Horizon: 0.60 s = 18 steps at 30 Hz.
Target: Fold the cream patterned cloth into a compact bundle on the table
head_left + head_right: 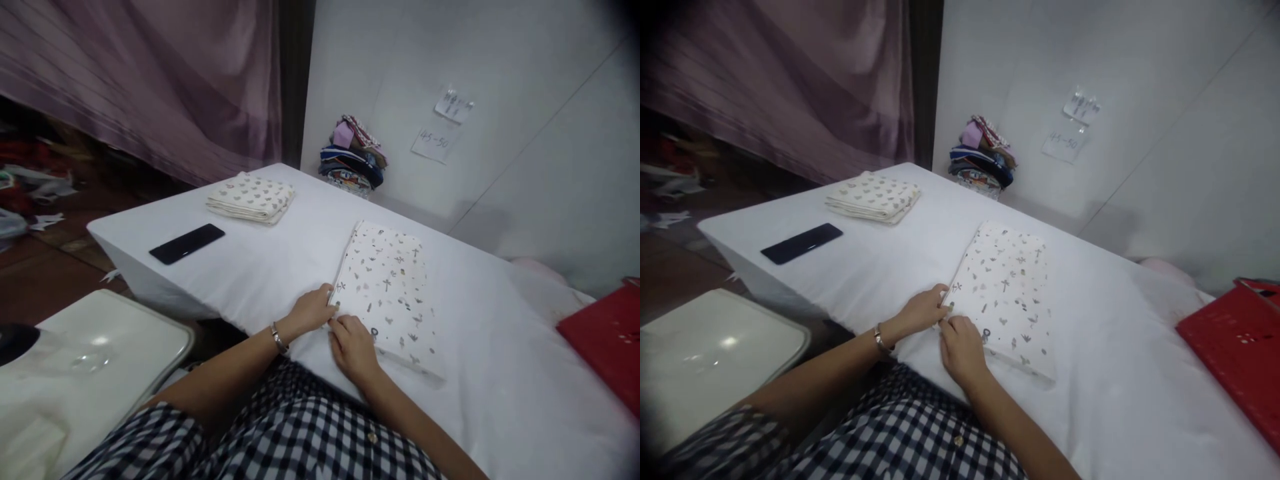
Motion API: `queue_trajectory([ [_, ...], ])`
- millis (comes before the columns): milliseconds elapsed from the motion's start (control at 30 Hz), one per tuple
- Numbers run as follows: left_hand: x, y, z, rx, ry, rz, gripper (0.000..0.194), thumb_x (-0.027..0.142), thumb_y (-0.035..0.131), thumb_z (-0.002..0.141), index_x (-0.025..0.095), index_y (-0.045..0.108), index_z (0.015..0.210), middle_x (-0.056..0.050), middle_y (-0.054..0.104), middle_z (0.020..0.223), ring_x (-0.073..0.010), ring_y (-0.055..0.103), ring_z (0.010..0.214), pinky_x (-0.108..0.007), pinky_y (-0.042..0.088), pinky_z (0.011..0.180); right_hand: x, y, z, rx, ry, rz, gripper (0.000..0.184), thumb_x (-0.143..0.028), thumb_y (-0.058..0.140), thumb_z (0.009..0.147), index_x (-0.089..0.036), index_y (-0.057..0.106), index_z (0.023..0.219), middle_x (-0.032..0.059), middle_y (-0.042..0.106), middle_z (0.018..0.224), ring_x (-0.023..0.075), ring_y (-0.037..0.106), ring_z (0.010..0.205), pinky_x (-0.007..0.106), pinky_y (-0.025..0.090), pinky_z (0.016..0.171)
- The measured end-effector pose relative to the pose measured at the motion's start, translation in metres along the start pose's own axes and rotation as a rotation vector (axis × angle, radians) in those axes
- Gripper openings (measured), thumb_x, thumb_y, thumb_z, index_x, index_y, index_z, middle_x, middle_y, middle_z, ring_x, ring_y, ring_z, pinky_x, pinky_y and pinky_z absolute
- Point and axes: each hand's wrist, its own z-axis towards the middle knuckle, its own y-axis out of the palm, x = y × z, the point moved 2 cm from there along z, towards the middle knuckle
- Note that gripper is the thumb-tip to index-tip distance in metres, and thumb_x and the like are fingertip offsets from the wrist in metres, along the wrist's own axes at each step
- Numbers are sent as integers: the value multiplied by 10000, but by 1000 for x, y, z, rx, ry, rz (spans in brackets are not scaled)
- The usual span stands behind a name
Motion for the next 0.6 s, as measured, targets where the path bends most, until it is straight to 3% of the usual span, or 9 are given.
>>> queue_trajectory([
  [167, 1, -1, -6, 29, 33, 50, 398, 366, 485, 810, 210, 448, 1174, -37, 671, 885, -215, 627, 825, -281, 400, 651, 2, -3, 2, 13, 36, 176, 290, -168, 476, 834, -196, 604, 1093, 70, 603, 931, 208, 532, 860, 354, 485, 752],
  [267, 1, -3, -8, 27, 44, 37, 326, 386, 479, 820, 210, 474, 1095, -25, 664, 847, -207, 621, 814, -277, 392, 644, 16, -16, 7, 121, 74, 372, 264, -195, 488, 828, -217, 614, 1059, 55, 625, 982, 191, 574, 914, 337, 507, 807],
  [333, 1, -5, -9, 9, 32, 20, 310, 402, 488, 817, 210, 482, 1060, -20, 658, 828, -204, 616, 813, -275, 387, 641, 35, -31, 10, 179, 115, 363, 262, -239, 483, 843, -210, 625, 1062, 73, 632, 1054, 203, 578, 982, 351, 501, 863],
  [433, 1, -7, -9, -18, 19, -10, 293, 407, 492, 810, 214, 487, 1030, -17, 652, 822, -203, 606, 800, -276, 372, 621, 77, -56, 8, 173, 236, 177, 345, -350, 451, 871, -188, 626, 1120, 112, 595, 1203, 247, 527, 1127, 404, 436, 976],
  [500, 1, -8, -9, -23, 25, -23, 284, 400, 486, 811, 215, 487, 1026, -19, 649, 821, -203, 598, 789, -280, 361, 609, 110, -68, -3, 153, 390, 43, 445, -430, 407, 878, -174, 594, 1190, 118, 523, 1316, 264, 447, 1234, 430, 357, 1050],
  [600, 0, -8, -9, -25, 42, -42, 286, 399, 479, 813, 218, 488, 1034, -15, 646, 809, -198, 592, 779, -278, 351, 602, 154, -69, -34, 26, 601, -140, 608, -511, 336, 875, -130, 472, 1329, 131, 361, 1451, 289, 263, 1361, 487, 246, 1096],
])
